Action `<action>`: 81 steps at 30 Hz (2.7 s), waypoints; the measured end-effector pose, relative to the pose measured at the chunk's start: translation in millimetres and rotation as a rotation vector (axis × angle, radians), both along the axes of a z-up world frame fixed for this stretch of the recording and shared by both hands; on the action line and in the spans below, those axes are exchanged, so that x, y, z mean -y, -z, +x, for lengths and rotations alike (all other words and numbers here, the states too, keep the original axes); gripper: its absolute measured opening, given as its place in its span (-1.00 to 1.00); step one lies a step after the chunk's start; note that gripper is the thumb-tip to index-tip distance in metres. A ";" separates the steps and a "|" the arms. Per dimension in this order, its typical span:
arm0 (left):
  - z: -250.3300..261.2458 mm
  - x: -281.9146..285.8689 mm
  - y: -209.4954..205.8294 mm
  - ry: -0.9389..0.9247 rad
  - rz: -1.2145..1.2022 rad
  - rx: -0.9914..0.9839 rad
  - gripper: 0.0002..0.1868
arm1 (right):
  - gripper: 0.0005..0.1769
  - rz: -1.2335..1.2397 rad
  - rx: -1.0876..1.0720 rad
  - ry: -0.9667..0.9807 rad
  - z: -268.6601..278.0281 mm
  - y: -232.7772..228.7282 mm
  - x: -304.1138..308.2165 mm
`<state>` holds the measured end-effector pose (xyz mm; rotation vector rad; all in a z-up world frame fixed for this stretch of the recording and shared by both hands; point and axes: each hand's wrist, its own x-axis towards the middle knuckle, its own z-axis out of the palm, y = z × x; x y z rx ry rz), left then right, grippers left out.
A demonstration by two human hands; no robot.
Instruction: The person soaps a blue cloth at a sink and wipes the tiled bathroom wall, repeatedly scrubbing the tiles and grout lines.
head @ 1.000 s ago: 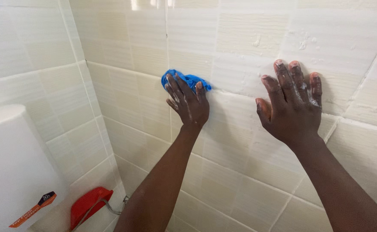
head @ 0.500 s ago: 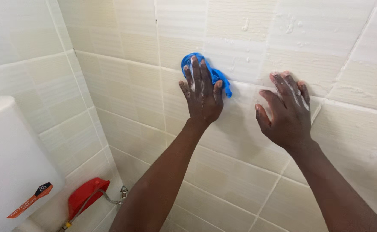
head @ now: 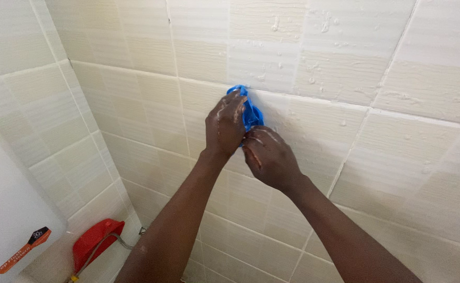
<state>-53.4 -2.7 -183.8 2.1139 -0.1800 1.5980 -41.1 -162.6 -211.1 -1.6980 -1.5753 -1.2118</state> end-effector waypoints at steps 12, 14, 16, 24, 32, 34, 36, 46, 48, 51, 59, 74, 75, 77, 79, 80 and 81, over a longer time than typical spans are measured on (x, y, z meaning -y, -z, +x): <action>-4.8 -19.1 -10.6 0.104 -0.278 -0.004 -0.86 | -0.22 -0.118 0.042 0.381 13.3 25.1 -46.4; -8.4 -24.5 -4.3 0.126 -0.345 0.091 -0.85 | -0.23 -0.123 0.023 0.380 14.0 31.3 -34.7; -16.4 -29.7 3.6 0.113 -0.413 0.050 -0.85 | -0.23 -0.122 0.004 0.433 13.9 32.0 -18.7; -36.2 -13.7 5.6 0.200 -0.497 -0.088 -0.84 | -0.04 -0.004 -0.083 0.735 6.8 -21.1 -4.0; -22.3 30.2 15.1 0.306 -0.468 -0.144 -0.82 | -0.33 -0.127 -0.052 0.552 29.0 15.9 48.8; -17.9 39.0 20.4 0.344 -0.491 -0.133 -0.82 | -0.49 -0.038 0.009 0.607 39.1 21.2 72.7; -14.6 48.0 24.3 0.355 -0.503 -0.153 -0.82 | -0.54 0.052 0.063 0.701 51.4 9.6 88.2; -3.5 81.7 55.7 0.417 -0.548 -0.208 -0.82 | -0.52 -0.132 0.213 0.669 26.8 32.9 124.4; -7.6 88.2 65.0 0.445 -0.540 -0.177 -0.83 | -0.57 -0.217 0.187 0.589 29.5 46.9 134.7; -9.9 100.5 71.5 0.455 -0.570 -0.215 -0.80 | -0.77 -0.175 0.235 0.526 30.2 66.9 150.2; -23.7 113.8 104.3 0.458 -0.837 -0.389 -0.70 | -0.83 -0.375 -0.028 0.524 27.2 96.5 158.9; -25.9 90.2 166.0 0.289 -0.723 -0.418 -0.64 | -0.54 -0.434 0.035 0.514 24.5 118.5 100.8; -23.1 93.1 168.2 0.325 -0.694 -0.467 -0.61 | -0.57 -0.517 -0.018 0.444 25.7 125.0 102.7; -21.4 100.4 177.9 0.387 -0.650 -0.563 -0.56 | -0.61 -0.475 -0.074 0.404 30.2 131.9 104.2; -19.2 102.3 189.2 0.353 -0.612 -0.564 -0.55 | -0.68 -0.472 -0.085 0.384 33.9 136.0 108.5; -16.7 101.6 192.8 0.339 -0.590 -0.565 -0.54 | -0.73 -0.491 -0.071 0.389 33.2 137.0 112.4; -13.0 100.8 194.9 0.311 -0.589 -0.496 -0.53 | -0.78 -0.510 -0.057 0.394 33.2 137.9 114.2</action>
